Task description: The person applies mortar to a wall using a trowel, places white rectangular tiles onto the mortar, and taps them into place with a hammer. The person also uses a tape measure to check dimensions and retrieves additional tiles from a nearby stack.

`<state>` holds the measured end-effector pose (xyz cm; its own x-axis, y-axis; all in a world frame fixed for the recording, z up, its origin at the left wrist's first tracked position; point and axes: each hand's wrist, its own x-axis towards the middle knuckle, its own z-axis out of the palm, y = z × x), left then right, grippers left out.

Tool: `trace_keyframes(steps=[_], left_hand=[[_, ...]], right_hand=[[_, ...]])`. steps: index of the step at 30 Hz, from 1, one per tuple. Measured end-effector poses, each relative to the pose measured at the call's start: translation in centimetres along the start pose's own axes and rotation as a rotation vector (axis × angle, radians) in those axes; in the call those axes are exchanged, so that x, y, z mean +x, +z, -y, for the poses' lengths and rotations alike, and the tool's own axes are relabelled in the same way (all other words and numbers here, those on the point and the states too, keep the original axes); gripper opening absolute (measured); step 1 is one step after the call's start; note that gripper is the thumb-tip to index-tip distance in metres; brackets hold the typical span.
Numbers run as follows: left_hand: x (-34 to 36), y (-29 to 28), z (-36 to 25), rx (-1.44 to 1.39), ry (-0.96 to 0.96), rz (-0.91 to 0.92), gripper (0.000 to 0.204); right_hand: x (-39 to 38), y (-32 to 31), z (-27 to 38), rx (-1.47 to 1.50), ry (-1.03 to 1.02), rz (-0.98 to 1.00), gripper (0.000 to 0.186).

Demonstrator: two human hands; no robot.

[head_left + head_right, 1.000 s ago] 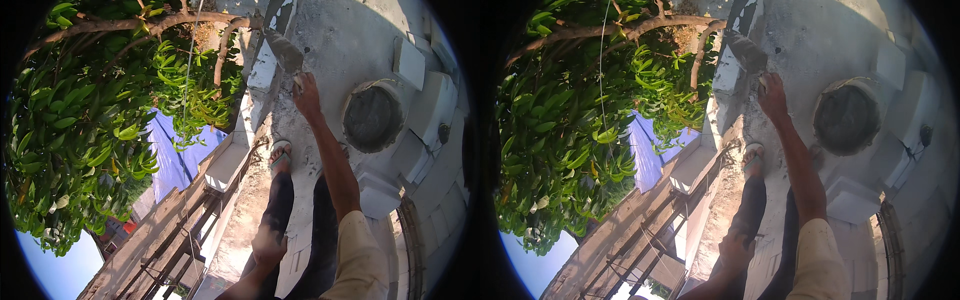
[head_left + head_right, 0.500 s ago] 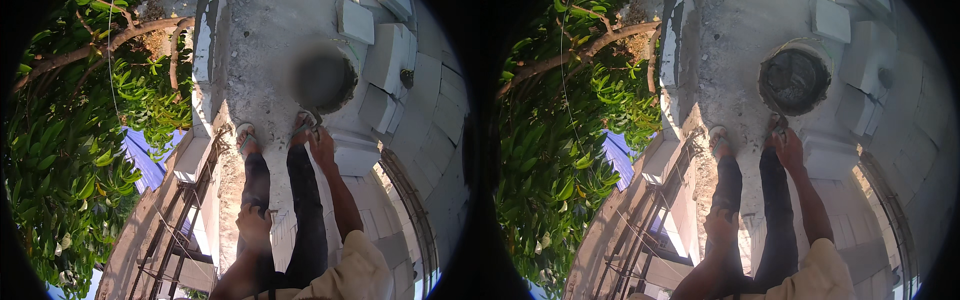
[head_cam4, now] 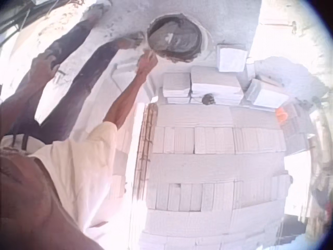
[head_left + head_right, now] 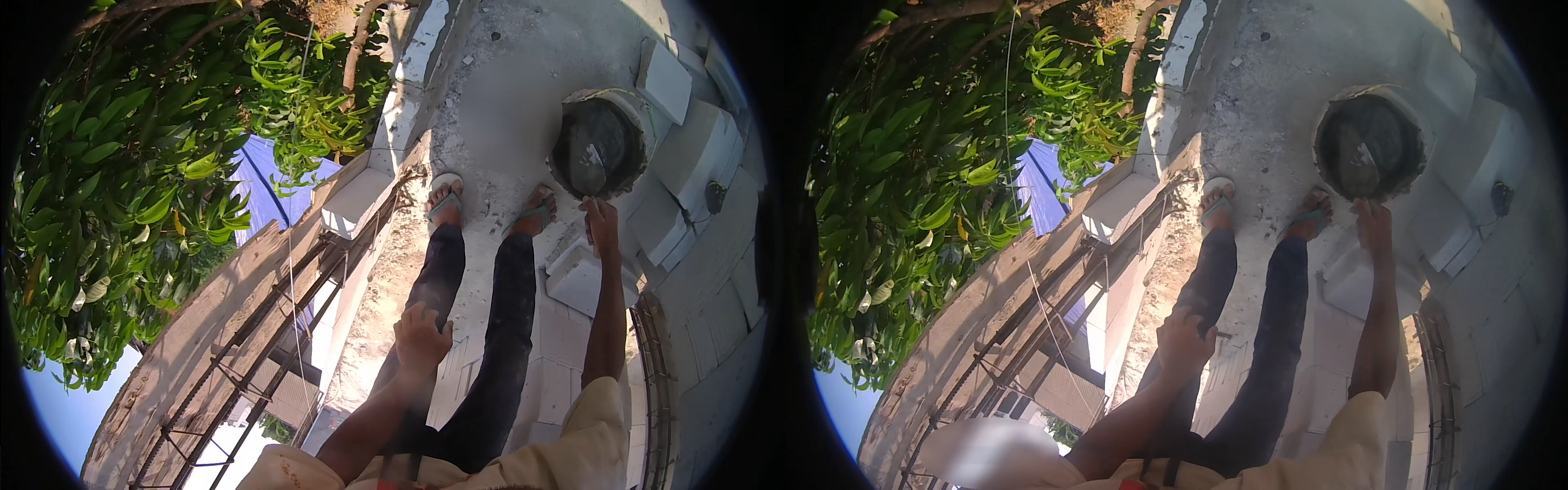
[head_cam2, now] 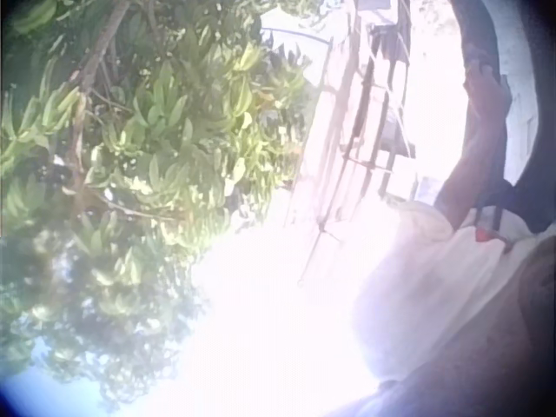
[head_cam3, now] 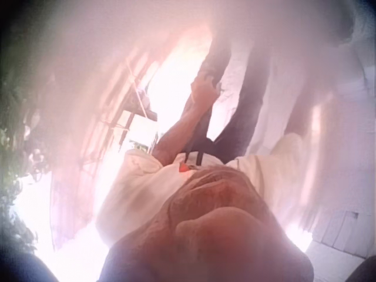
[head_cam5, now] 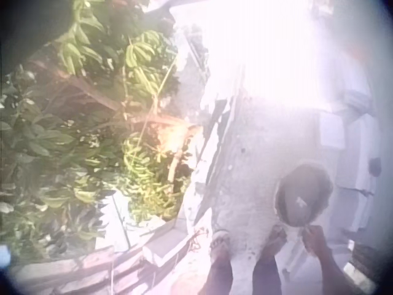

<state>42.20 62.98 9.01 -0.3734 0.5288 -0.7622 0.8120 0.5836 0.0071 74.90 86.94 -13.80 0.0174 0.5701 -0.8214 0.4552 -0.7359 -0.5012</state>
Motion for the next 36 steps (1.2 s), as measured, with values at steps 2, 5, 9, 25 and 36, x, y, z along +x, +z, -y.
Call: trace_keyframes(steps=[2,5,9,25,36], left_hand=[[0.0,0.1,0.3,-0.002,-0.004,0.014,0.041],[-0.1,0.5,0.8,-0.021,0.002,0.025,0.041],[0.0,0.1,1.0,-0.030,-0.037,0.078,0.043],[0.0,0.3,2.3,-0.046,-0.029,0.036,0.043],[0.3,-0.3,2.5,-0.082,-0.060,0.130,0.046]], right_hand=[[-2.3,1.8,-1.1,0.029,-0.112,0.060,0.032],[-3.0,7.0,-0.8,-0.257,-0.634,0.103,0.024],[-3.0,14.6,6.8,-0.509,-0.985,0.074,0.021],[5.6,23.2,18.4,-1.239,-1.566,-0.162,0.057],[7.9,21.8,19.5,-1.075,-1.252,-0.405,0.051]])
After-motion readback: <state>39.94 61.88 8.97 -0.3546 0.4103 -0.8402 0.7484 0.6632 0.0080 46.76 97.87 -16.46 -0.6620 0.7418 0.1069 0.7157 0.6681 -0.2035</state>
